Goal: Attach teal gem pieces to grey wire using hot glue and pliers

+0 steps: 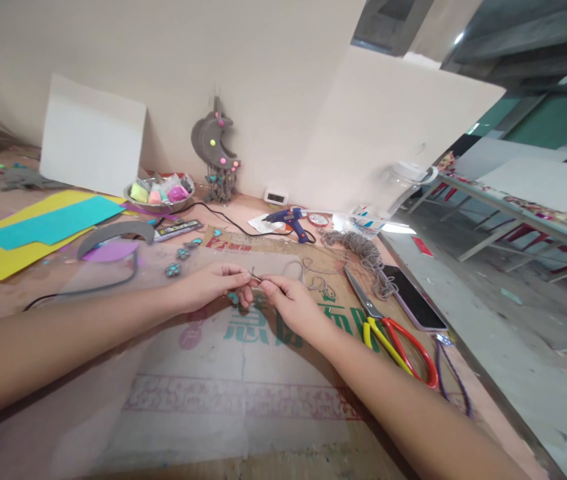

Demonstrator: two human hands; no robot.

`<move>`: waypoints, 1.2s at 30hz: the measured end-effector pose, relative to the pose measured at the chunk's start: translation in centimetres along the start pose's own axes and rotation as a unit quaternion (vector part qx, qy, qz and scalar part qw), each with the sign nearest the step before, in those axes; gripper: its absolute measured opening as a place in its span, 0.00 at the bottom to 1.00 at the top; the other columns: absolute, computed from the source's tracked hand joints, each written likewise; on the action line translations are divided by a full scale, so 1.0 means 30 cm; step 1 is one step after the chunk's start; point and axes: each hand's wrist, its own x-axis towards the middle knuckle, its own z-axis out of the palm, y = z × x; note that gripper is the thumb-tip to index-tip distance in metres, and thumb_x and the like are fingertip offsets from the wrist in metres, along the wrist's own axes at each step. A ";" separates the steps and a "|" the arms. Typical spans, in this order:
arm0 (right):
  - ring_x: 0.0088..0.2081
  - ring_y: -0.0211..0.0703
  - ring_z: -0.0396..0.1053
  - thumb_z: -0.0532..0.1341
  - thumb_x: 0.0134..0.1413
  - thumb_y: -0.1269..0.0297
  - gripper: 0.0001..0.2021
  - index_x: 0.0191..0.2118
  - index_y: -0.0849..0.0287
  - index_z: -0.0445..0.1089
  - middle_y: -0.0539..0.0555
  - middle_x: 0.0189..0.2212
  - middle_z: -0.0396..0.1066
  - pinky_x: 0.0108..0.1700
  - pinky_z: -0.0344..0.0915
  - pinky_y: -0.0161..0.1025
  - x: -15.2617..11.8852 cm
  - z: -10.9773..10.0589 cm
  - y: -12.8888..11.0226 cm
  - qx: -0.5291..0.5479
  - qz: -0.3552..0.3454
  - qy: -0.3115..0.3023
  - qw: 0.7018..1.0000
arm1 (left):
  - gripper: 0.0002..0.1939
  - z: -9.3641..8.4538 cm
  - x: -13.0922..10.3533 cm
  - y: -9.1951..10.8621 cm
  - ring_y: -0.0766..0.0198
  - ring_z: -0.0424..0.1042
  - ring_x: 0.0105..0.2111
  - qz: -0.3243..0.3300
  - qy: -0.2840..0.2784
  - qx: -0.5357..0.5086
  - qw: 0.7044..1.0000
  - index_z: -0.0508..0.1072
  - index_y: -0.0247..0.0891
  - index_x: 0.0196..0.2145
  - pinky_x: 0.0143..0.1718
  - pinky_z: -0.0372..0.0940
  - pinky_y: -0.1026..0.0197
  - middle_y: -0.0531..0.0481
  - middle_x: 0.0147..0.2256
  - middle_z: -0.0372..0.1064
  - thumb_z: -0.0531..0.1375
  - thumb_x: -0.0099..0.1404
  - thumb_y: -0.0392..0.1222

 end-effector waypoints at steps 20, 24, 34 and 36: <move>0.18 0.31 0.44 0.53 0.54 0.46 0.21 0.33 0.62 0.69 0.44 0.17 0.49 0.19 0.42 0.32 0.007 -0.001 0.034 0.105 0.080 0.011 0.991 | 0.16 -0.005 0.010 -0.001 0.63 0.73 0.29 -0.033 0.005 -0.065 0.997 0.74 0.29 0.33 0.37 0.65 0.58 0.43 0.29 0.75 0.63 0.56 0.48; 0.18 0.31 0.45 0.54 0.54 0.46 0.21 0.33 0.62 0.69 0.44 0.18 0.50 0.20 0.42 0.32 0.006 -0.003 0.031 0.111 0.080 0.014 0.990 | 0.13 0.008 0.000 0.012 0.63 0.74 0.29 -0.039 0.018 -0.053 0.998 0.73 0.30 0.30 0.35 0.66 0.60 0.45 0.28 0.75 0.64 0.56 0.45; 0.18 0.30 0.44 0.53 0.55 0.46 0.20 0.27 0.61 0.63 0.44 0.18 0.49 0.19 0.40 0.32 -0.004 -0.001 -0.001 0.115 0.079 -0.018 0.990 | 0.11 0.018 -0.002 0.024 0.65 0.74 0.27 -0.030 0.030 -0.028 0.999 0.72 0.30 0.28 0.33 0.65 0.62 0.46 0.26 0.75 0.63 0.58 0.43; 0.18 0.30 0.43 0.53 0.55 0.47 0.21 0.24 0.60 0.60 0.44 0.18 0.48 0.19 0.40 0.32 -0.004 0.001 -0.001 0.119 0.077 -0.021 0.990 | 0.11 0.019 -0.004 0.025 0.65 0.74 0.28 -0.029 0.030 -0.023 0.999 0.72 0.30 0.28 0.34 0.65 0.61 0.46 0.27 0.75 0.63 0.58 0.43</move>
